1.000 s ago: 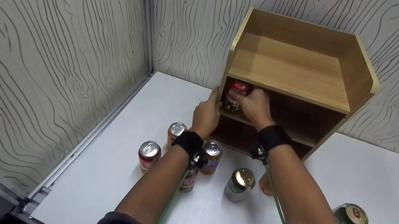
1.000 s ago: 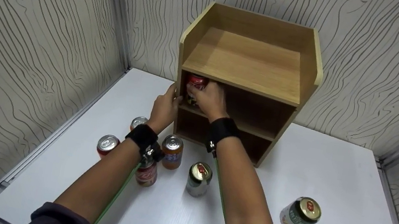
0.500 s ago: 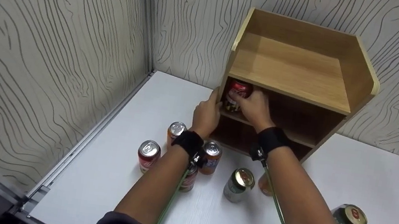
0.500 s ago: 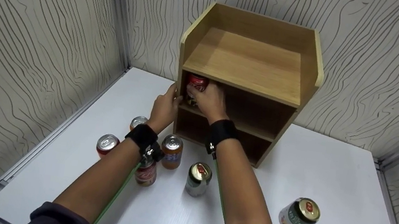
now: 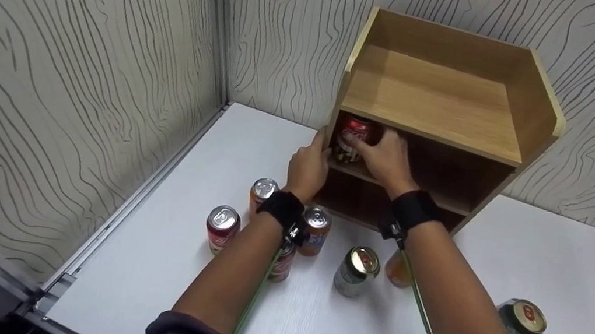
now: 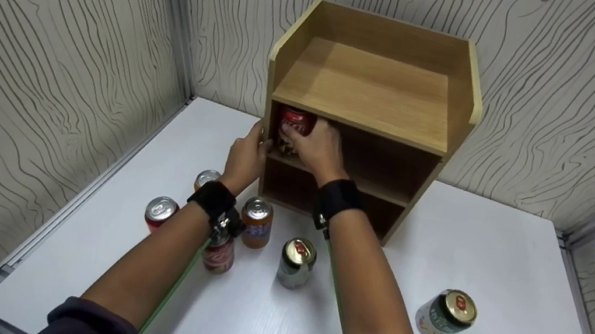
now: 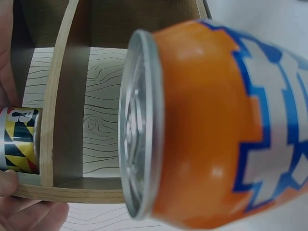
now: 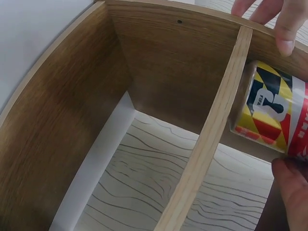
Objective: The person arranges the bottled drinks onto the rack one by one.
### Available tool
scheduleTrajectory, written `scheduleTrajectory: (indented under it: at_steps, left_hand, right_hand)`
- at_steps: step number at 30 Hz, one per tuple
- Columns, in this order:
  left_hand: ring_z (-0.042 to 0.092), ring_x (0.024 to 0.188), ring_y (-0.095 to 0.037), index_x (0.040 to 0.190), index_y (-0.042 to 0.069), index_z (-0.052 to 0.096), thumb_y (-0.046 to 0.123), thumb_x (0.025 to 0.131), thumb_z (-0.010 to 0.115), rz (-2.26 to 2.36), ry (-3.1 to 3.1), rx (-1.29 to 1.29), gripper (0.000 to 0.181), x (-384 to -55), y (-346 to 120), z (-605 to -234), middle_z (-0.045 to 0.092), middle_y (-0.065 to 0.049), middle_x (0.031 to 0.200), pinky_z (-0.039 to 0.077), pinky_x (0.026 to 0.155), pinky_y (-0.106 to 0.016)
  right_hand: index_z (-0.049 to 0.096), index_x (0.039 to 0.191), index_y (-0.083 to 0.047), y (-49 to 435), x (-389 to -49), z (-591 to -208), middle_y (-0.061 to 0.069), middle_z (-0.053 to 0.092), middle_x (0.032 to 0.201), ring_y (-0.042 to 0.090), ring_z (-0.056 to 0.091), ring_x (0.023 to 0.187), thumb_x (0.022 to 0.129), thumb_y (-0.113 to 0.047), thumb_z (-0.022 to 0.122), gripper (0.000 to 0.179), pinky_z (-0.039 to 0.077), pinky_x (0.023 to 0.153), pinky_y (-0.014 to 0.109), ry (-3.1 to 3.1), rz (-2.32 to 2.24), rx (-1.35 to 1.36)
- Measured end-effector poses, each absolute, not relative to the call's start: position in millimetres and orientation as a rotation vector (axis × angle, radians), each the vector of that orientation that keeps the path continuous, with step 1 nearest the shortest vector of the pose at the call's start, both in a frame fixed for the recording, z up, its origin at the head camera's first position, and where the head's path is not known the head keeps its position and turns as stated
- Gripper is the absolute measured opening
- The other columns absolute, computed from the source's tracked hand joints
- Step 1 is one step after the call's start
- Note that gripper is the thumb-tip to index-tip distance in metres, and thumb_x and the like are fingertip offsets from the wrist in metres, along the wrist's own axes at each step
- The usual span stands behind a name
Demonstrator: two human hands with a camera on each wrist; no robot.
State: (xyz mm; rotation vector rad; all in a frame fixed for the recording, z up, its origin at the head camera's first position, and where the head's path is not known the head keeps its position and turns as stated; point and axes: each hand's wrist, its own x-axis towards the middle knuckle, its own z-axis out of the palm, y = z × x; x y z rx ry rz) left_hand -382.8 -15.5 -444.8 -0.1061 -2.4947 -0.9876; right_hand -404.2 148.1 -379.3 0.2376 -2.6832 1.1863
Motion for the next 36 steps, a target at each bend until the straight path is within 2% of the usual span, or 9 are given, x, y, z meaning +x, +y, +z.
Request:
scheduleTrajectory:
  at_steps: [3, 7, 15, 22, 29, 36]
  left_hand:
    - [0.079, 0.091, -0.034, 0.154, 0.015, 0.048, 0.021, 0.110, 0.055, -0.988, -2.497, -0.099, 0.045, -382.8, -15.8, -444.8, 0.080, -0.019, 0.106, 0.062, 0.075, -0.049]
    - [0.079, 0.090, -0.035, 0.153, 0.014, 0.049, 0.021, 0.109, 0.057, -0.983, -2.500, -0.073, 0.045, -382.8, -16.3, -446.3, 0.080, -0.020, 0.103, 0.061, 0.075, -0.050]
    - [0.080, 0.091, -0.033, 0.154, 0.013, 0.047, 0.020, 0.109, 0.056, -0.971, -2.501, -0.090, 0.046, -379.7, -15.7, -448.0, 0.080, -0.019, 0.105, 0.062, 0.075, -0.048]
    - [0.080, 0.097, -0.032, 0.155, 0.015, 0.047, 0.021, 0.110, 0.056, -0.996, -2.512, -0.078, 0.047, -380.8, -15.1, -444.3, 0.080, -0.018, 0.111, 0.062, 0.079, -0.048]
    - [0.079, 0.101, -0.032, 0.154, 0.015, 0.048, 0.023, 0.110, 0.055, -1.000, -2.520, -0.054, 0.045, -383.0, -14.6, -443.2, 0.079, -0.017, 0.118, 0.062, 0.082, -0.048]
    - [0.079, 0.099, -0.035, 0.153, 0.013, 0.050, 0.021, 0.109, 0.056, -1.009, -2.502, -0.057, 0.044, -381.9, -14.7, -443.7, 0.078, -0.019, 0.117, 0.062, 0.082, -0.050]
  right_hand:
    - [0.058, 0.132, 0.013, 152.9, -400.3, -379.7, 0.036, 0.066, 0.128, 0.044, 0.066, 0.114, 0.089, -0.051, 0.081, 0.081, 0.054, 0.101, 0.055, -2.677, 1.152, 0.233]
    - [0.051, 0.138, 0.017, 157.1, -393.8, -381.6, 0.042, 0.058, 0.137, 0.052, 0.058, 0.130, 0.089, -0.050, 0.081, 0.089, 0.048, 0.112, 0.057, -2.671, 1.103, 0.242]
    - [0.053, 0.133, 0.011, 163.6, -381.1, -384.3, 0.036, 0.061, 0.131, 0.050, 0.059, 0.124, 0.090, -0.047, 0.081, 0.077, 0.048, 0.107, 0.059, -2.634, 1.078, 0.327]
    - [0.040, 0.154, 0.007, 173.5, -367.3, -383.8, 0.031, 0.051, 0.151, 0.046, 0.053, 0.139, 0.091, -0.041, 0.083, 0.090, 0.043, 0.119, 0.057, -2.565, 1.096, 0.426]
    - [0.041, 0.156, 0.002, 184.3, -352.0, -385.1, 0.023, 0.054, 0.150, 0.039, 0.057, 0.137, 0.089, -0.029, 0.086, 0.087, 0.051, 0.114, 0.048, -2.464, 1.146, 0.538]
    - [0.043, 0.154, 0.003, 195.8, -334.7, -385.8, 0.022, 0.056, 0.148, 0.039, 0.058, 0.136, 0.089, -0.027, 0.086, 0.084, 0.051, 0.114, 0.049, -2.440, 1.087, 0.572]
